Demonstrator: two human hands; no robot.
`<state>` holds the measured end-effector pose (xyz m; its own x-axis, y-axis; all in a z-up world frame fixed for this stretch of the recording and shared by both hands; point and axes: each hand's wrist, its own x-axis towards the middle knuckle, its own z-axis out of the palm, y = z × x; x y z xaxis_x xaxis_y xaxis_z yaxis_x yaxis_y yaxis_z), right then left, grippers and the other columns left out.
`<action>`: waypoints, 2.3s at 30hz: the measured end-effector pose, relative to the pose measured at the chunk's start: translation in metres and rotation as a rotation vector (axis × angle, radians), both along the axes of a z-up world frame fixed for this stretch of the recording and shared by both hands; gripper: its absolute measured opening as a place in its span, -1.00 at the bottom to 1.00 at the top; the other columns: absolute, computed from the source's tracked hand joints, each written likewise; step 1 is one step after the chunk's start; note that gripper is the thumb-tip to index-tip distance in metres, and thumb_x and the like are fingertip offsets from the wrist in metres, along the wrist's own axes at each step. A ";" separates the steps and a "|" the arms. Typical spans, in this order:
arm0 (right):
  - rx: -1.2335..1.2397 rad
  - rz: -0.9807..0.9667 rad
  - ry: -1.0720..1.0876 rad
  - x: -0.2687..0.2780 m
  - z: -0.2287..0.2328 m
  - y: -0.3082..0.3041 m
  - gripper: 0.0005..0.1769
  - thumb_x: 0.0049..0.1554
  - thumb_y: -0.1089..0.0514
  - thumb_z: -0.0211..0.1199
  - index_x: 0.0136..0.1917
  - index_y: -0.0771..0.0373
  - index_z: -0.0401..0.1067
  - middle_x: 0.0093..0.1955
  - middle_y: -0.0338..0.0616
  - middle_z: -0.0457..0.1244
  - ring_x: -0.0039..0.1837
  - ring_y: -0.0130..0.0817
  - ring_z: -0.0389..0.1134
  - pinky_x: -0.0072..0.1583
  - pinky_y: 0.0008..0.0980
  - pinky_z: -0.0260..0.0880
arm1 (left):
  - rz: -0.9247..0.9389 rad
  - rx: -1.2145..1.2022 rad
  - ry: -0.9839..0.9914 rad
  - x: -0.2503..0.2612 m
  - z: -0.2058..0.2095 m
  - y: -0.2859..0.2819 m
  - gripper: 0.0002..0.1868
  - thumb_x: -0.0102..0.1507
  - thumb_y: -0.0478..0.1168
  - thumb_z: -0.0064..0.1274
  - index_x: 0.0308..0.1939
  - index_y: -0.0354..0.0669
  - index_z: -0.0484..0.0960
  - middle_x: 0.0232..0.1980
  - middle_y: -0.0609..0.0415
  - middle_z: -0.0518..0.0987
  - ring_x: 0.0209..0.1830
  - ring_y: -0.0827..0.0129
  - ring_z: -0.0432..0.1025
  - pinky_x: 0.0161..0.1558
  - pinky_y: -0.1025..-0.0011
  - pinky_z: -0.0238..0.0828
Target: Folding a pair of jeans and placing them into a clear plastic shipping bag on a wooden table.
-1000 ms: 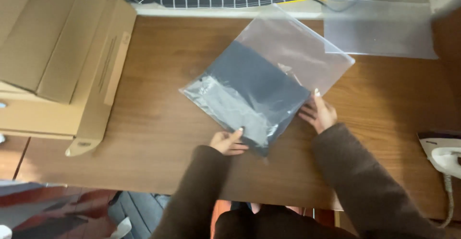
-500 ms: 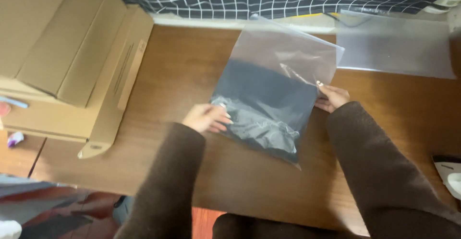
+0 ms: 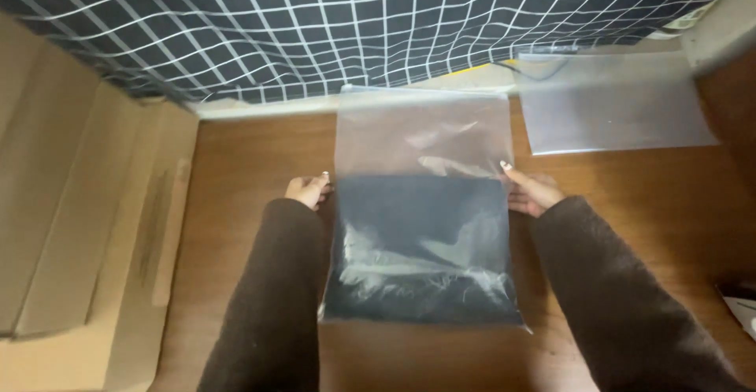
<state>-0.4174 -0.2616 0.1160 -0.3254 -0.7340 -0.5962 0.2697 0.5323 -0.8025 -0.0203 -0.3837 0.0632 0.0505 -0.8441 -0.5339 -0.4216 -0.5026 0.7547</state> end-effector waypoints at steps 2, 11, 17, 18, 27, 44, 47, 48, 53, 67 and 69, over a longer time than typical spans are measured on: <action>0.024 -0.005 0.000 0.006 0.014 0.001 -0.33 -0.05 -0.06 0.30 0.15 0.41 0.15 -0.10 0.17 0.21 -0.12 -0.09 0.31 -0.03 -0.09 0.35 | 0.028 0.020 0.006 -0.010 0.004 -0.009 -0.47 0.10 0.08 -0.02 -0.05 -0.27 0.46 -0.16 -0.07 0.55 -0.18 0.23 0.47 -0.19 0.30 0.43; 0.041 0.011 0.002 0.011 0.023 0.004 -0.42 -0.04 -0.05 0.28 0.09 0.37 0.22 -0.12 0.06 0.24 -0.13 -0.17 0.32 -0.02 -0.14 0.36 | -0.036 0.082 -0.119 -0.023 0.042 0.000 -0.30 -0.05 0.34 0.02 -0.09 -0.11 0.53 -0.20 0.02 0.55 -0.20 0.26 0.44 -0.13 0.36 0.40; -0.015 0.062 0.003 0.017 0.050 0.014 -0.54 -0.01 0.01 0.25 0.04 0.35 0.27 -0.14 0.02 0.24 -0.12 -0.20 0.33 -0.01 -0.19 0.35 | 0.093 -0.045 0.020 -0.027 0.033 0.013 -0.59 -0.02 0.19 0.10 -0.26 0.05 0.60 -0.11 0.05 0.52 -0.03 0.22 0.37 0.01 0.36 0.28; -0.029 0.073 -0.006 0.018 0.054 0.016 -0.55 0.00 0.01 0.23 0.05 0.34 0.27 -0.12 0.01 0.24 -0.10 -0.21 0.32 0.01 -0.19 0.34 | 0.150 -0.075 0.097 -0.030 0.030 0.014 -0.64 0.00 0.12 0.12 -0.30 0.01 0.60 -0.15 0.00 0.52 -0.08 0.20 0.39 -0.04 0.37 0.32; -0.328 0.016 0.046 0.021 0.076 0.049 -0.70 0.08 0.13 0.17 -0.07 0.45 0.30 -0.13 0.09 0.24 -0.11 -0.16 0.33 -0.04 -0.10 0.37 | 0.422 -0.181 0.460 -0.015 0.069 0.054 -0.73 -0.03 -0.01 0.20 -0.42 -0.07 0.57 -0.34 -0.01 0.46 -0.37 0.24 0.36 -0.37 0.37 0.34; -0.773 -0.035 0.100 0.050 0.147 0.129 -0.82 0.15 0.18 0.07 -0.29 0.16 0.38 -0.28 -0.32 0.22 -0.23 -0.51 0.23 -0.21 -0.55 0.33 | 0.587 -0.952 0.631 -0.025 0.190 0.217 -0.88 0.11 -0.25 0.01 -0.53 -0.06 0.44 -0.41 0.11 0.54 -0.35 0.54 0.40 -0.21 0.63 0.30; -0.749 -0.008 0.096 0.055 0.152 0.134 -0.84 0.15 0.17 0.04 -0.23 0.17 0.39 -0.22 -0.30 0.25 -0.23 -0.55 0.22 -0.19 -0.60 0.29 | 0.585 -0.963 0.565 -0.026 0.187 0.226 -0.86 0.12 -0.26 -0.02 -0.54 -0.03 0.39 -0.42 0.11 0.54 -0.36 0.55 0.39 -0.23 0.63 0.29; -0.727 0.011 0.098 0.056 0.154 0.135 -0.83 0.15 0.18 0.01 -0.17 0.21 0.41 -0.13 -0.25 0.29 -0.22 -0.57 0.22 -0.18 -0.65 0.26 | 0.550 -0.981 0.548 -0.027 0.187 0.228 -0.84 0.13 -0.28 -0.06 -0.54 0.00 0.33 -0.40 0.01 0.58 -0.32 0.50 0.43 -0.17 0.60 0.31; -0.751 -0.159 0.060 0.067 0.164 0.133 -0.80 0.13 0.19 0.17 -0.31 0.29 0.35 -0.32 -0.13 0.22 -0.20 -0.39 0.33 -0.07 -0.35 0.42 | 0.659 -0.876 0.540 -0.030 0.186 0.217 -0.83 0.11 -0.19 0.08 -0.55 -0.09 0.48 -0.58 0.19 0.40 -0.51 0.63 0.23 -0.51 0.72 0.19; -0.657 -0.134 0.357 0.034 0.119 0.091 -0.69 0.14 0.16 0.18 -0.41 0.24 0.30 -0.45 -0.14 0.15 -0.39 -0.52 0.21 -0.28 -0.48 0.37 | 0.773 -1.094 0.209 -0.019 0.162 0.209 -0.77 0.04 -0.29 0.09 -0.70 -0.14 0.42 -0.40 0.15 0.40 -0.30 0.48 0.29 -0.10 0.55 0.20; -0.664 -0.157 0.344 0.017 0.091 0.072 -0.70 0.10 0.19 0.21 -0.43 0.25 0.27 -0.49 -0.09 0.15 -0.43 -0.47 0.23 -0.32 -0.48 0.36 | 0.772 -1.204 0.153 -0.023 0.169 0.209 -0.77 0.02 -0.36 0.08 -0.71 -0.18 0.39 -0.32 0.09 0.36 -0.24 0.43 0.27 -0.08 0.53 0.18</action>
